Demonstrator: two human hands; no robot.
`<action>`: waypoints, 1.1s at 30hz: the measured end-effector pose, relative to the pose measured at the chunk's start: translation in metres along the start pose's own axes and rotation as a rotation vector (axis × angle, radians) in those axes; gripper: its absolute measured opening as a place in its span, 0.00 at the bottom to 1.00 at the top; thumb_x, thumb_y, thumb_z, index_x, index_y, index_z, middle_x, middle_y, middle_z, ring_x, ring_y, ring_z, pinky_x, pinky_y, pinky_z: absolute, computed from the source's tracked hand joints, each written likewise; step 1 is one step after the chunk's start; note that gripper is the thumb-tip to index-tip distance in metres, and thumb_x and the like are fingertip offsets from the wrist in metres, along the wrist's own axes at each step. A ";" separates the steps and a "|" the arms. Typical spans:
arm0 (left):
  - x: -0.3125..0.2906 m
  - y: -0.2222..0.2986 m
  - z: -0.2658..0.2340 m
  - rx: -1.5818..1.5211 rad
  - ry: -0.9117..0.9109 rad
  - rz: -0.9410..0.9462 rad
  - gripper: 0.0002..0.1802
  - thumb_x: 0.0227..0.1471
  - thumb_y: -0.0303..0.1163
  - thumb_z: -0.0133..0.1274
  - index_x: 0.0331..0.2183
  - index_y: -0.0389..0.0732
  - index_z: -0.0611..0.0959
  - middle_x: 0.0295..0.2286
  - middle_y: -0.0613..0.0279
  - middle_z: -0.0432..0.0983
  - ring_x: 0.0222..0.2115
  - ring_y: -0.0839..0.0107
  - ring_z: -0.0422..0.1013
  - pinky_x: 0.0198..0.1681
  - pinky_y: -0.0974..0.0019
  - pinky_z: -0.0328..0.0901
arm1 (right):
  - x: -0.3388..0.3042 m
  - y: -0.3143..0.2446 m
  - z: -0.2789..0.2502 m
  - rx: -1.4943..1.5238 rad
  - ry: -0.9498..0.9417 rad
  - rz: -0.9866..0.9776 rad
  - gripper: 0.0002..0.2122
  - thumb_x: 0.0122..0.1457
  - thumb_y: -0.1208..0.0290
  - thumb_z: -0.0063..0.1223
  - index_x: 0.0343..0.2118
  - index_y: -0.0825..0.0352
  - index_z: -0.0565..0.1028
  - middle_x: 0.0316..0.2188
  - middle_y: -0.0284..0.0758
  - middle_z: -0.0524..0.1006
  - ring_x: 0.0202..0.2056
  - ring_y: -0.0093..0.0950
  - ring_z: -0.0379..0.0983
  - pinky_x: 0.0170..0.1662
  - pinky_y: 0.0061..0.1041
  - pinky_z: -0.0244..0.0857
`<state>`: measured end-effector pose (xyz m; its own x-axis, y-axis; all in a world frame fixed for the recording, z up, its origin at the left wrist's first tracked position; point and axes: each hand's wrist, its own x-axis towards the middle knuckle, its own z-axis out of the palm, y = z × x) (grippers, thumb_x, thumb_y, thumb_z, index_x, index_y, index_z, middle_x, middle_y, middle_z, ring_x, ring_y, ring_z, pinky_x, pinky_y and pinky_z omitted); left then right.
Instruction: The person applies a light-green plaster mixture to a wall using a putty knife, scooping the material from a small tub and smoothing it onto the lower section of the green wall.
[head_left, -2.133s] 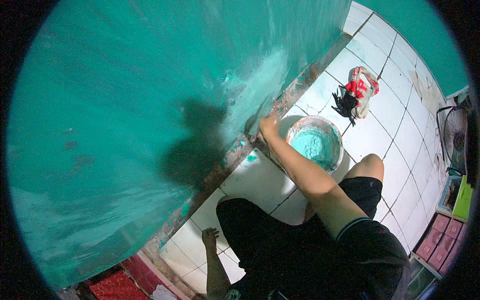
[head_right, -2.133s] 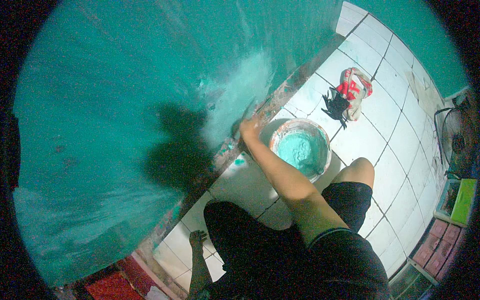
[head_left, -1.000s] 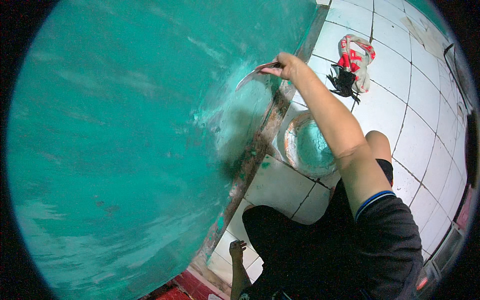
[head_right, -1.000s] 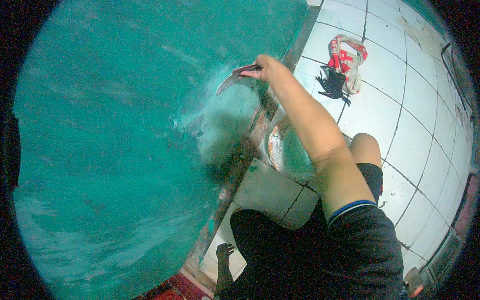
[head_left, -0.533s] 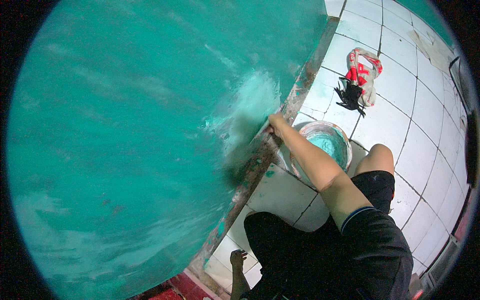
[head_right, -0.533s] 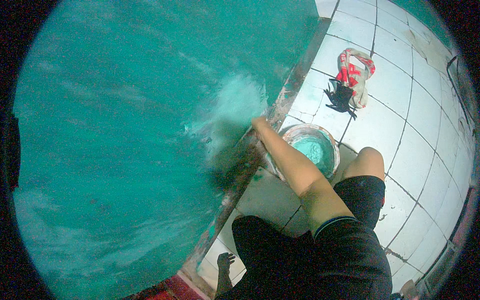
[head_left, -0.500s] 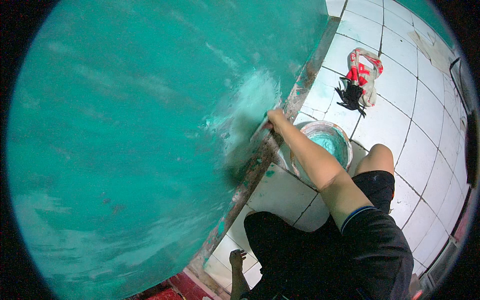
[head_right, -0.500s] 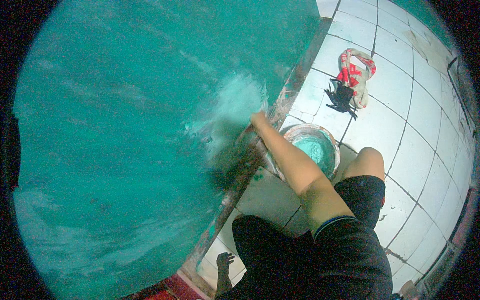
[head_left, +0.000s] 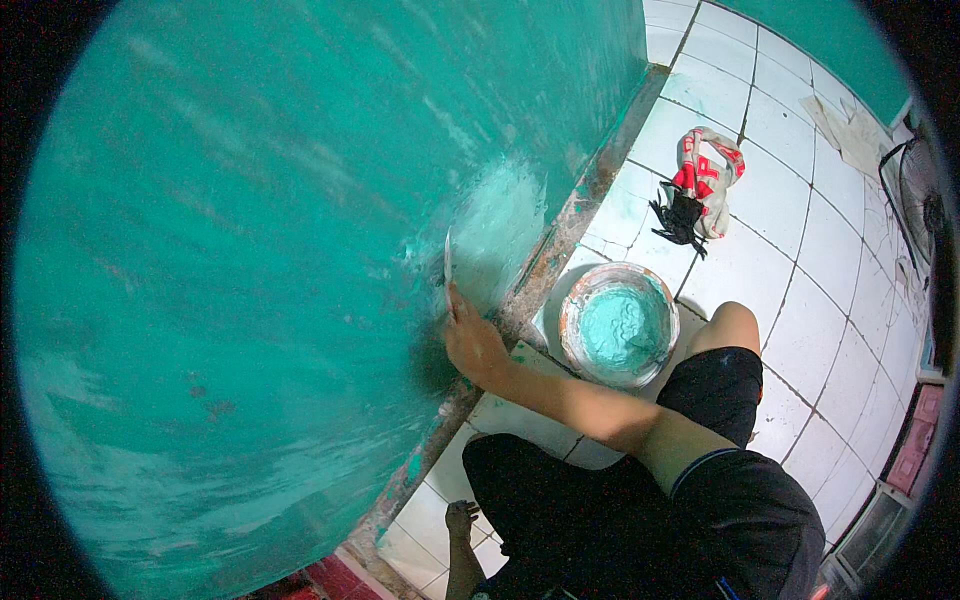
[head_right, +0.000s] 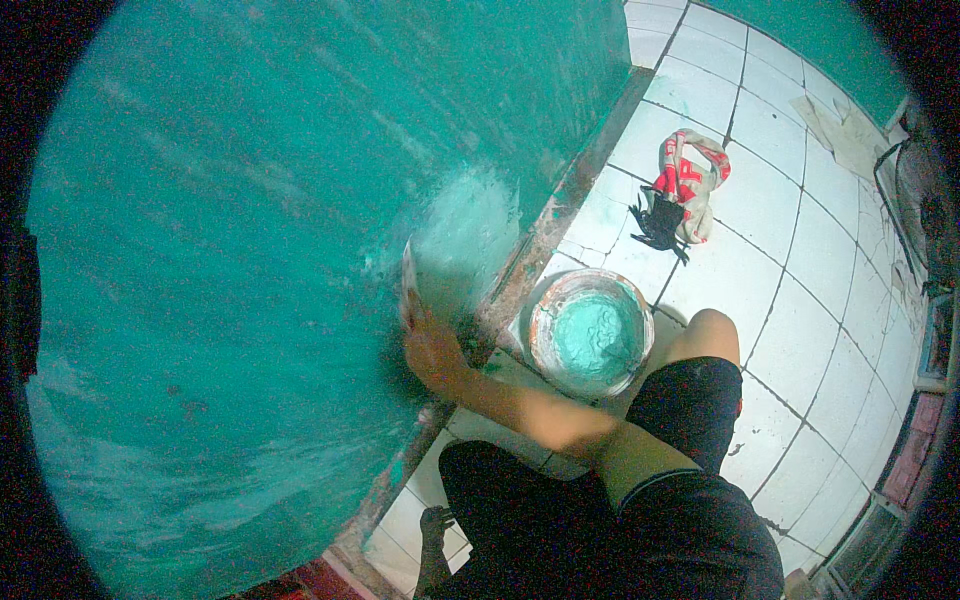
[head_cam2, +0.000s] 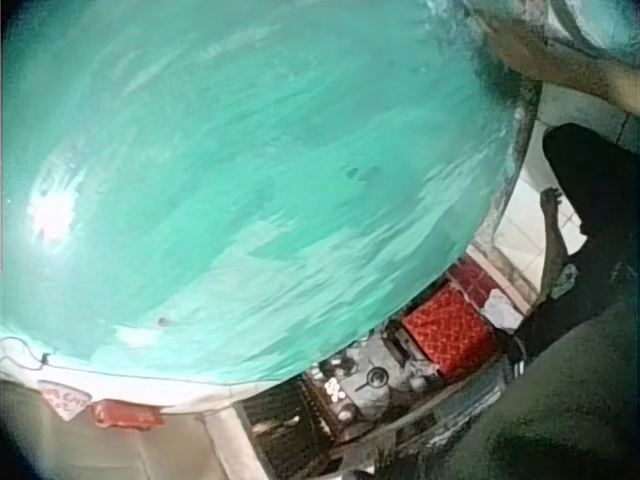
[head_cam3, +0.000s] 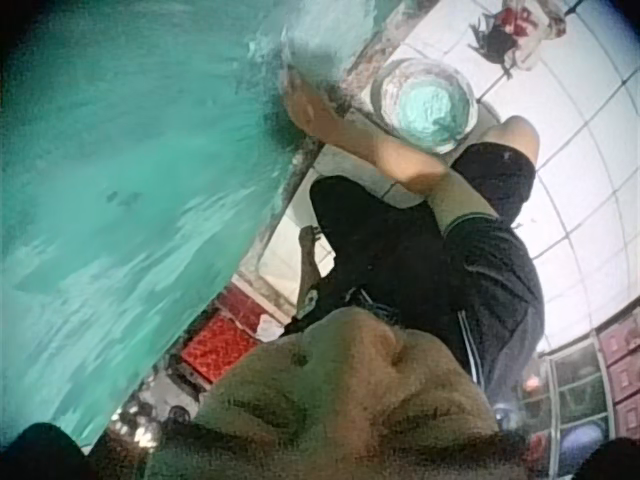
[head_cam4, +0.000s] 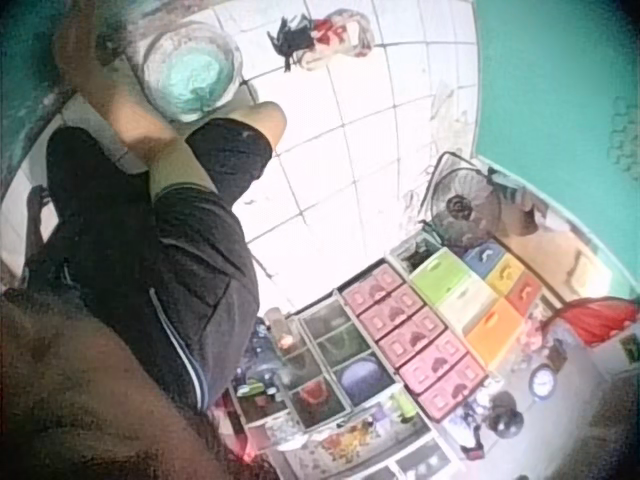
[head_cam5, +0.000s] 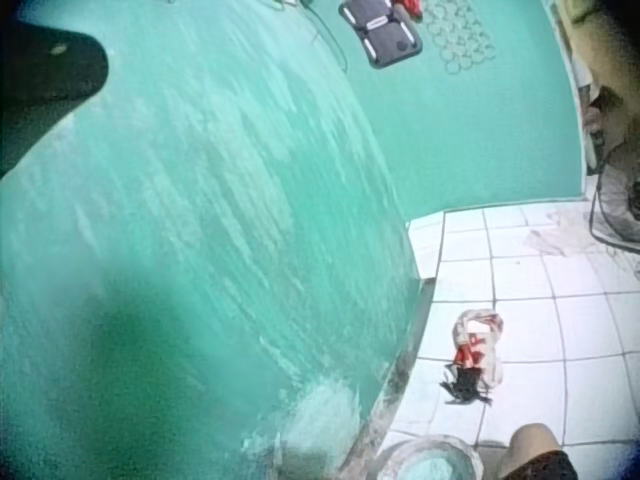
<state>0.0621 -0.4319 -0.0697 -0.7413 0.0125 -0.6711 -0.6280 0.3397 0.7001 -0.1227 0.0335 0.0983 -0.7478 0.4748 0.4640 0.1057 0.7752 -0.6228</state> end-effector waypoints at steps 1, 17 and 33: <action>0.000 0.001 -0.002 0.025 0.036 -0.005 0.13 0.56 0.40 0.46 0.40 0.42 0.69 0.33 0.49 0.76 0.28 0.58 0.74 0.26 0.58 0.67 | -0.021 0.002 -0.002 -0.053 -0.108 -0.011 0.18 0.56 0.76 0.39 0.47 0.83 0.63 0.36 0.55 0.72 0.38 0.49 0.68 0.42 0.42 0.63; -0.027 -0.066 -0.037 -0.131 0.169 -0.205 0.14 0.53 0.38 0.49 0.39 0.40 0.69 0.32 0.49 0.75 0.27 0.56 0.75 0.23 0.58 0.68 | -0.001 0.028 0.043 0.803 0.258 0.087 0.25 0.55 0.80 0.38 0.59 0.66 0.57 0.56 0.49 0.61 0.56 0.45 0.59 0.58 0.33 0.53; 0.004 -0.080 -0.033 -0.274 0.069 -0.046 0.18 0.52 0.43 0.46 0.40 0.39 0.73 0.35 0.46 0.74 0.31 0.54 0.74 0.30 0.56 0.70 | -0.018 0.148 0.047 0.256 0.350 0.604 0.15 0.56 0.68 0.43 0.40 0.75 0.70 0.33 0.56 0.73 0.36 0.54 0.69 0.41 0.41 0.62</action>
<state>0.1015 -0.4897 -0.1199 -0.7190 -0.0642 -0.6921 -0.6950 0.0713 0.7154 -0.1249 0.1205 -0.0321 -0.3510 0.9256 0.1414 0.2441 0.2363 -0.9405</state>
